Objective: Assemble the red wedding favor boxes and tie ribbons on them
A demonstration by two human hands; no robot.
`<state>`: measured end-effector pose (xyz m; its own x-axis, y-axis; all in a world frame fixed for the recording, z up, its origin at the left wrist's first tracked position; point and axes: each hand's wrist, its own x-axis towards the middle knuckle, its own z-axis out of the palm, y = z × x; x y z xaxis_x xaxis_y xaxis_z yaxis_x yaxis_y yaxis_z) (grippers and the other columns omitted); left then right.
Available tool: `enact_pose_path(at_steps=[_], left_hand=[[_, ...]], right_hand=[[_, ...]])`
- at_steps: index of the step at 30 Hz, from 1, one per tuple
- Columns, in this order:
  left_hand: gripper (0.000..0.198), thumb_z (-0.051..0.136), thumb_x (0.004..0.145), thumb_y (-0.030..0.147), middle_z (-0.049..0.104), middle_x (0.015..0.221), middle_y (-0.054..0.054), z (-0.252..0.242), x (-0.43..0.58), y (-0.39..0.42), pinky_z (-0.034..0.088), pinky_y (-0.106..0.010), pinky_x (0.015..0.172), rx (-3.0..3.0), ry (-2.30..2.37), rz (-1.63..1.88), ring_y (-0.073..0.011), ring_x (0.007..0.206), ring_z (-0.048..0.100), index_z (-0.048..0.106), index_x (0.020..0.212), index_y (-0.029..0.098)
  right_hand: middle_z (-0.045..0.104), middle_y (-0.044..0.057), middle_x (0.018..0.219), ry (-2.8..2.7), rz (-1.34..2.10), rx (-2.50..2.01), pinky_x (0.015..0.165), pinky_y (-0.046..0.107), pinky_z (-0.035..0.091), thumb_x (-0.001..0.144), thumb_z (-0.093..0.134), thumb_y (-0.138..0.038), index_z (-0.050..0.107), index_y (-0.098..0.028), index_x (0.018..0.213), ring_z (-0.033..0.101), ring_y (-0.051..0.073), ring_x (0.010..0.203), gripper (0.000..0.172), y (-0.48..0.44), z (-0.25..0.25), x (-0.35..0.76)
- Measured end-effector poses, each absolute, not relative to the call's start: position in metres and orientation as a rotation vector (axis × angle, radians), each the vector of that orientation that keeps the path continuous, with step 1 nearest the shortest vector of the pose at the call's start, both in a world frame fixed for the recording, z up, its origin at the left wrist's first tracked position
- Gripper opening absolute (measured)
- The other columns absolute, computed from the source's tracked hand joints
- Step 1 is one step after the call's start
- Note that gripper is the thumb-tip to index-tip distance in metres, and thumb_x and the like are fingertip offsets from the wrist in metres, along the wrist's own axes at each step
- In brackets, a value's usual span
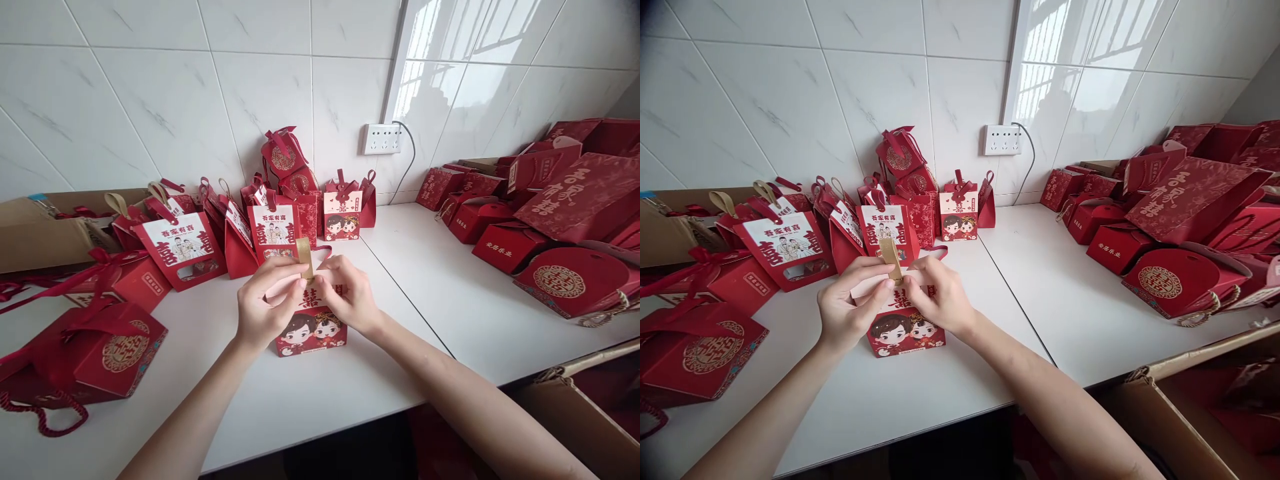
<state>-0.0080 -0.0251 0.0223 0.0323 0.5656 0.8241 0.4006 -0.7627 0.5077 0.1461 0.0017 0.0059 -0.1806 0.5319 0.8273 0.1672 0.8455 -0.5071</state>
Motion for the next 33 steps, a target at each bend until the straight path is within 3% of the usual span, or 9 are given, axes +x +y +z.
enact_pose_path(at_steps=[10,29,33], left_hand=[[0.020,0.061,0.080,0.014,0.068,0.099,-0.002,0.0187,-0.0097,-0.0239,0.057,-0.024,0.080,2.134,1.011,1.808,-0.0133,0.090,0.066,0.070,0.097,0.021],[0.014,0.062,0.081,0.020,0.072,0.097,-0.003,0.0231,-0.0054,-0.0249,0.058,-0.022,0.076,2.100,1.094,1.815,-0.0133,0.087,0.068,0.070,0.093,0.019],[0.013,0.063,0.080,0.024,0.074,0.086,-0.003,0.0247,-0.0049,-0.0265,0.059,-0.020,0.067,2.023,1.091,1.786,-0.0132,0.076,0.070,0.070,0.089,0.017]], right_hand=[[0.049,-0.004,0.063,-1.736,0.378,-0.561,0.053,0.021,0.041,0.086,0.052,-0.021,0.045,-0.021,0.082,0.045,0.009,0.052,0.009,0.0007,0.0059,0.1452],[0.046,-0.006,0.056,-1.719,0.487,-0.596,0.046,0.019,0.037,0.087,0.050,-0.026,0.041,-0.021,0.079,0.039,0.007,0.046,0.013,-0.0001,0.0080,0.1430],[0.044,-0.007,0.055,-1.715,0.487,-0.566,0.044,0.019,0.035,0.087,0.050,-0.024,0.041,-0.021,0.079,0.038,0.007,0.045,0.013,-0.0001,0.0073,0.1431]])
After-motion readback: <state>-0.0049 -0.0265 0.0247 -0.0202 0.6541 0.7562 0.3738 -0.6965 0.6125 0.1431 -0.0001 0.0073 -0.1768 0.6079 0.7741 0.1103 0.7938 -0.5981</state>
